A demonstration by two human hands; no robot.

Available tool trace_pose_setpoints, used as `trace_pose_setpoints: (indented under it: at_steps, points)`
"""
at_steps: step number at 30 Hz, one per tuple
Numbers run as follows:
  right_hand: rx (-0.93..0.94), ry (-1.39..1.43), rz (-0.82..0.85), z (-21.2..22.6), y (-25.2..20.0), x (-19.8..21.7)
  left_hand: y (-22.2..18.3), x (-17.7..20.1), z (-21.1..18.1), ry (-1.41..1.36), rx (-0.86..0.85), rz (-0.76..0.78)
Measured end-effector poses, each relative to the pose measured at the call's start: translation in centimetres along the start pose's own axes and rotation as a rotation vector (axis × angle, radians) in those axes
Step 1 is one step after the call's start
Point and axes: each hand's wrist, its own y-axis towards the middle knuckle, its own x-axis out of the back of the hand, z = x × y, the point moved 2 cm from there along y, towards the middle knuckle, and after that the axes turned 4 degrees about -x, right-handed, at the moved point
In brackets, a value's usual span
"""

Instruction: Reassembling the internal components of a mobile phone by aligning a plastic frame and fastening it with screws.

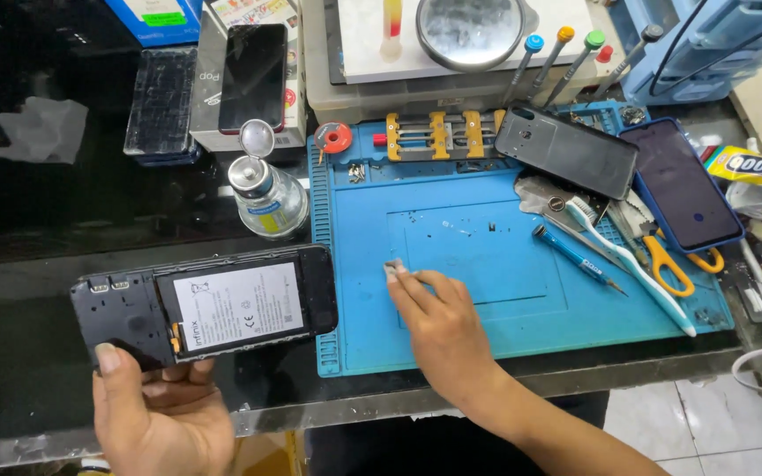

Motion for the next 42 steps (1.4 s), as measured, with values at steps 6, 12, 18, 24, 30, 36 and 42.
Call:
trace_pose_setpoints:
  at_steps: [6, 12, 18, 24, 30, 36, 42]
  points:
    - [0.029, -0.053, 0.139, -4.0, -1.1, 3.4, 0.6, 0.7, -0.5, 0.073, -0.017, -0.059]
    - [0.014, 0.108, -0.019, -4.5, 5.5, 1.0, 0.0, -0.4, -0.7, 0.088, 0.064, -0.079]
    - [0.076, 0.273, 0.458, -0.4, 0.9, 1.1, 1.2, 0.8, -0.4, 0.039, -0.03, -0.064]
    - [0.026, 0.221, -0.017, -2.4, 8.4, 0.1, 1.1, 0.4, -2.7, 0.023, -0.084, -0.071]
    - [0.335, 0.276, 0.64, 0.9, 1.8, 0.0, 1.2, 1.6, -3.0, 0.052, -0.104, -0.149]
    - [-0.044, 0.366, 0.102, -4.5, 12.5, 0.4, 0.7, 0.6, -3.9, 0.048, -0.069, -0.169]
    - [0.627, 0.666, 1.082, 4.0, 5.9, 6.1, 1.2, 1.9, -3.2, 0.018, -0.122, -0.214]
